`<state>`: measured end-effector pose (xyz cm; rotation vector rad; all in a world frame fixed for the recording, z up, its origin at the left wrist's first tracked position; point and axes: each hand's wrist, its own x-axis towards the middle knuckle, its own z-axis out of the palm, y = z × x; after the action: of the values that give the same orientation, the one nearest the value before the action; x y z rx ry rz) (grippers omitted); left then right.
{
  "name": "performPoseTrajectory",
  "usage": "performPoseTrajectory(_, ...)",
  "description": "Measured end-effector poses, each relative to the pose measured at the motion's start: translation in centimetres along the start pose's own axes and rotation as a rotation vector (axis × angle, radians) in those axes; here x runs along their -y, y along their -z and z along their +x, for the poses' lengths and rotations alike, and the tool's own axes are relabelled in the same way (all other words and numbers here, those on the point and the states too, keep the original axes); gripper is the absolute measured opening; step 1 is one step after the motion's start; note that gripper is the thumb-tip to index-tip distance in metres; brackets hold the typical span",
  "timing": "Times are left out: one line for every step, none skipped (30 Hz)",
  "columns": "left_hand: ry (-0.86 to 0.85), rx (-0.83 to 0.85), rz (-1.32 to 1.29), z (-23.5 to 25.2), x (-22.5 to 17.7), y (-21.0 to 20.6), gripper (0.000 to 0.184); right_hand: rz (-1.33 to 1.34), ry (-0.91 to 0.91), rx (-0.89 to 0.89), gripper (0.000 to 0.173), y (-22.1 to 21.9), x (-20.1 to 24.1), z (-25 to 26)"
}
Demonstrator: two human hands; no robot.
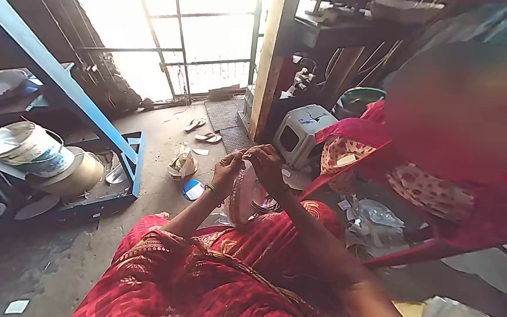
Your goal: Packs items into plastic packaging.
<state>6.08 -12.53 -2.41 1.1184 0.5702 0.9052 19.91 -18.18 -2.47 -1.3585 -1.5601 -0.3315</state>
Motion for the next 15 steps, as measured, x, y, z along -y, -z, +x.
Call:
performPoseTrajectory(-0.018,-0.002,0.007,-0.1,-0.1,0.0,0.020,0.003,0.004,-0.006,0.010,0.0,-0.1,0.0)
performPoseTrajectory(-0.042,0.002,0.023,-0.3,-0.2,-0.1,0.019,0.014,-0.004,-0.011,0.011,-0.1,-0.1,0.1)
performPoseTrajectory(-0.067,0.003,0.041,-0.4,-0.3,-0.1,0.019,0.047,-0.032,-0.004,0.012,0.0,-0.1,0.2)
performPoseTrajectory(-0.084,-0.003,0.060,-0.7,-0.4,-0.2,0.018,0.098,-0.063,0.002,0.013,0.2,-0.1,0.4)
performPoseTrajectory(-0.093,-0.006,0.065,-0.8,-0.5,-0.3,0.017,0.158,-0.086,0.008,0.013,0.3,-0.1,0.6)
performPoseTrajectory(-0.100,0.007,0.054,-0.9,-0.5,-0.3,0.017,0.216,-0.118,0.020,0.014,0.4,0.0,0.8)
performPoseTrajectory(-0.112,0.037,0.037,-0.9,-0.4,-0.2,0.017,0.276,-0.149,0.034,0.016,0.4,-0.1,0.8)
performPoseTrajectory(-0.130,0.070,0.015,-0.9,-0.4,-0.1,0.019,0.345,-0.166,0.052,0.017,0.2,-0.2,0.8)
performPoseTrajectory(-0.150,0.090,-0.005,-0.9,-0.2,0.0,0.020,0.413,-0.177,0.062,0.017,0.1,-0.4,0.7)
performPoseTrajectory(-0.163,0.113,-0.017,-1.1,0.1,0.1,0.020,0.468,-0.195,0.074,0.017,-0.1,-0.5,0.6)
performPoseTrajectory(-0.165,0.130,-0.008,-1.2,0.3,0.2,0.021,0.508,-0.222,0.089,0.018,-0.1,-0.4,0.4)
performPoseTrajectory(-0.165,0.161,0.019,-1.1,0.3,0.4,0.021,0.540,-0.254,0.104,0.018,-0.1,-0.2,0.6)
performPoseTrajectory(-0.157,0.198,0.053,-1.0,0.1,0.7,0.021,0.573,-0.288,0.124,0.016,0.0,0.1,0.7)
performPoseTrajectory(-0.136,0.240,0.100,-0.9,-0.2,1.0,0.021,0.596,-0.318,0.145,0.014,0.2,0.3,0.7)
performPoseTrajectory(-0.108,0.285,0.165,-0.9,-0.8,1.4,0.020,0.605,-0.339,0.170,0.011,0.4,0.5,0.7)
